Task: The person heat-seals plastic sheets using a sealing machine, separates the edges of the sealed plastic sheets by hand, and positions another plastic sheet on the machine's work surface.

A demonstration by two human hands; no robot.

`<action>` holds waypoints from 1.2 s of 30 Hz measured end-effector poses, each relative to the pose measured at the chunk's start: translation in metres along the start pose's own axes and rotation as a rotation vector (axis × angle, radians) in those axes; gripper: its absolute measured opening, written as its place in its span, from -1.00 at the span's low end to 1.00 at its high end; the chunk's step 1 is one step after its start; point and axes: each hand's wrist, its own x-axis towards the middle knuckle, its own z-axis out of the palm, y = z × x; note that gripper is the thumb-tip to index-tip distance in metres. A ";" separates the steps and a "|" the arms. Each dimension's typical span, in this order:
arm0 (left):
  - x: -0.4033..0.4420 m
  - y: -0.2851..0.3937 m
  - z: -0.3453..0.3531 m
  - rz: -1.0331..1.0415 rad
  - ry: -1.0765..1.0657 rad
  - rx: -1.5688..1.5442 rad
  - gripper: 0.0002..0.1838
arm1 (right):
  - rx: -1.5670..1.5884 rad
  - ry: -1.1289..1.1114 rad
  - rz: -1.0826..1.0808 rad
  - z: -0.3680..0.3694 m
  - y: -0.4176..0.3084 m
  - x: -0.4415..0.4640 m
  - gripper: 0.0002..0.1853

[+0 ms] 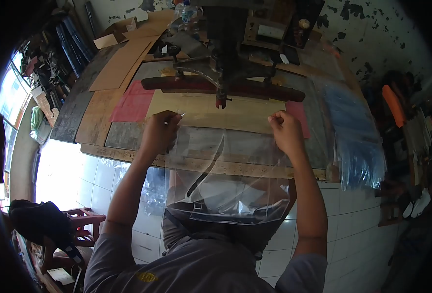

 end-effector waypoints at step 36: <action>0.036 -0.010 0.005 0.164 -0.002 0.145 -0.83 | 0.211 -0.098 0.076 0.008 0.020 0.007 -0.66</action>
